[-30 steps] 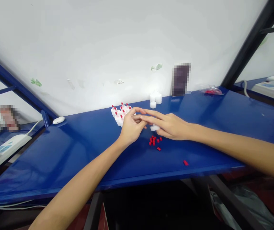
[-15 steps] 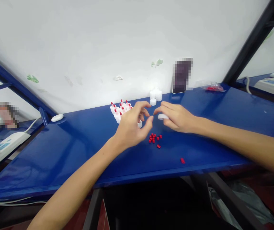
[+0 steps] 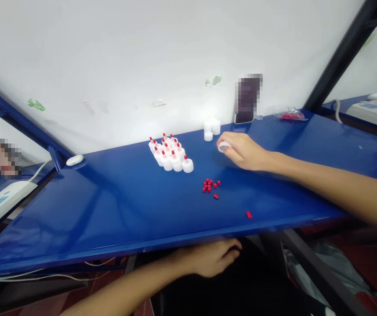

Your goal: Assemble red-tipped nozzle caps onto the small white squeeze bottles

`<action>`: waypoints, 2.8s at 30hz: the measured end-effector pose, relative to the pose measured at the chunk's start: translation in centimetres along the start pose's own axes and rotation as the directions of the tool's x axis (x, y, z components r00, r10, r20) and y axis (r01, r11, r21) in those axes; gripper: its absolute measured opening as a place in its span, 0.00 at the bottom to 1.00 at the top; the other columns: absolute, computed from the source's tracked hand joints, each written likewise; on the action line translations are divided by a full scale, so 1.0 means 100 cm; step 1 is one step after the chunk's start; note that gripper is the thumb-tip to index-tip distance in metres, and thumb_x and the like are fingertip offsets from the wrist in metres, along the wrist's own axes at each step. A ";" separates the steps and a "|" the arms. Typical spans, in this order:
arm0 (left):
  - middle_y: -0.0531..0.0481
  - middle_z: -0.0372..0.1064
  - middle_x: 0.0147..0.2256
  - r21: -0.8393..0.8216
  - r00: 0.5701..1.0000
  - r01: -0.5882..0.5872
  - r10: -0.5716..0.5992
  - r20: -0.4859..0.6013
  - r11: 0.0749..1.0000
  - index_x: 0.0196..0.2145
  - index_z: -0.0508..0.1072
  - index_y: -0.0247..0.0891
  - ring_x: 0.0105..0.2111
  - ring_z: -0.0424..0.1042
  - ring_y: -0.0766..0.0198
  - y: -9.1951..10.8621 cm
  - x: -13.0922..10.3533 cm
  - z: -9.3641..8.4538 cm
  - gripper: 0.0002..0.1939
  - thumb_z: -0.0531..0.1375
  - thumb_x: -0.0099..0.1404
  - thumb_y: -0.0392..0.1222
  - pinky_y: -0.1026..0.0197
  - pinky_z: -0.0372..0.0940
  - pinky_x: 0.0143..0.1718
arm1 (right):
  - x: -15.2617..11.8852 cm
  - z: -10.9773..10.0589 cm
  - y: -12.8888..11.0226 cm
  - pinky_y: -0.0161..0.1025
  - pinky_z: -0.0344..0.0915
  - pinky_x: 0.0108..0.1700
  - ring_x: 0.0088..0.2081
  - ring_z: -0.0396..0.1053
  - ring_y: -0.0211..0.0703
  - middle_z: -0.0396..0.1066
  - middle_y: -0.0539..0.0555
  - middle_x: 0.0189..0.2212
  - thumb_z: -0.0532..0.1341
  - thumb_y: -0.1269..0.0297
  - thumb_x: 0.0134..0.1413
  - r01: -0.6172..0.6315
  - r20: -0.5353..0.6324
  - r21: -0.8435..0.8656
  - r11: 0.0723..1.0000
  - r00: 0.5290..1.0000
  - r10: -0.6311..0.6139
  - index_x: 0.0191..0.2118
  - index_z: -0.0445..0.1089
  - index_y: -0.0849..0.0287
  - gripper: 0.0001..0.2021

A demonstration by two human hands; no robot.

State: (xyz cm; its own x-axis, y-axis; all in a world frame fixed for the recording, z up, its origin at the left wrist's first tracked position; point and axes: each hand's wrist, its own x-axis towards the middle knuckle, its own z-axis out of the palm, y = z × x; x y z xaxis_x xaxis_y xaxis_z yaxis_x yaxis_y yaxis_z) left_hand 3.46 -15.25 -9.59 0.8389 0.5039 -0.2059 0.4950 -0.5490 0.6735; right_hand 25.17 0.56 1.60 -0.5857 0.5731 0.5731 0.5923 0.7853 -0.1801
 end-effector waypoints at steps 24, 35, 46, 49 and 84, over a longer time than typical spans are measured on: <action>0.45 0.77 0.39 -0.115 0.778 -0.420 0.423 0.465 0.900 0.36 0.77 0.34 0.44 0.77 0.52 -0.026 0.127 0.083 0.07 0.58 0.64 0.36 0.55 0.69 0.50 | 0.000 0.022 -0.009 0.48 0.67 0.46 0.41 0.69 0.49 0.67 0.58 0.40 0.49 0.59 0.68 -0.080 0.231 0.100 0.992 0.971 0.055 0.57 0.68 0.60 0.19; 0.42 0.73 0.45 -0.300 0.916 -0.140 0.239 0.323 0.943 0.55 0.72 0.27 0.49 0.74 0.56 -0.018 0.118 0.067 0.22 0.53 0.65 0.30 0.57 0.68 0.52 | 0.002 0.027 -0.008 0.44 0.65 0.43 0.40 0.68 0.47 0.69 0.58 0.42 0.57 0.63 0.60 -0.141 0.254 0.146 0.979 0.962 0.101 0.51 0.68 0.60 0.15; 0.39 0.53 0.65 -0.140 0.910 -0.200 0.236 0.341 0.970 0.69 0.52 0.35 0.66 0.56 0.49 -0.002 0.079 0.055 0.37 0.59 0.66 0.41 0.52 0.56 0.65 | 0.003 0.027 -0.008 0.43 0.64 0.41 0.40 0.67 0.47 0.67 0.58 0.43 0.56 0.62 0.61 -0.159 0.287 0.126 0.979 0.951 0.117 0.51 0.68 0.60 0.15; 0.39 0.68 0.55 -0.045 0.909 -0.276 0.276 0.313 0.960 0.60 0.67 0.32 0.57 0.68 0.53 -0.001 0.097 0.058 0.23 0.55 0.72 0.46 0.56 0.63 0.59 | 0.002 0.027 -0.007 0.43 0.64 0.41 0.40 0.67 0.48 0.67 0.58 0.42 0.57 0.62 0.60 -0.158 0.289 0.124 0.980 0.950 0.117 0.51 0.68 0.60 0.15; 0.55 0.66 0.33 -0.148 0.977 0.142 -0.162 -0.140 0.979 0.43 0.68 0.40 0.34 0.66 0.68 0.007 -0.032 0.010 0.14 0.46 0.67 0.30 0.67 0.63 0.39 | 0.043 -0.003 -0.041 0.39 0.59 0.34 0.27 0.66 0.40 0.74 0.52 0.29 0.57 0.57 0.62 -0.083 0.191 0.107 0.991 0.980 0.062 0.41 0.74 0.59 0.13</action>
State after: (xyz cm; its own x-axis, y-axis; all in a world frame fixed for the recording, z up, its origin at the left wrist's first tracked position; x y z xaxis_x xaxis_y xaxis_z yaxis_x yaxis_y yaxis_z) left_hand 1.31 -17.92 -9.12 0.7075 0.6743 -0.2114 0.5699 -0.3676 0.7349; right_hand 20.43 -0.30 5.05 -0.6429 0.6545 0.3978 0.5763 0.7555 -0.3116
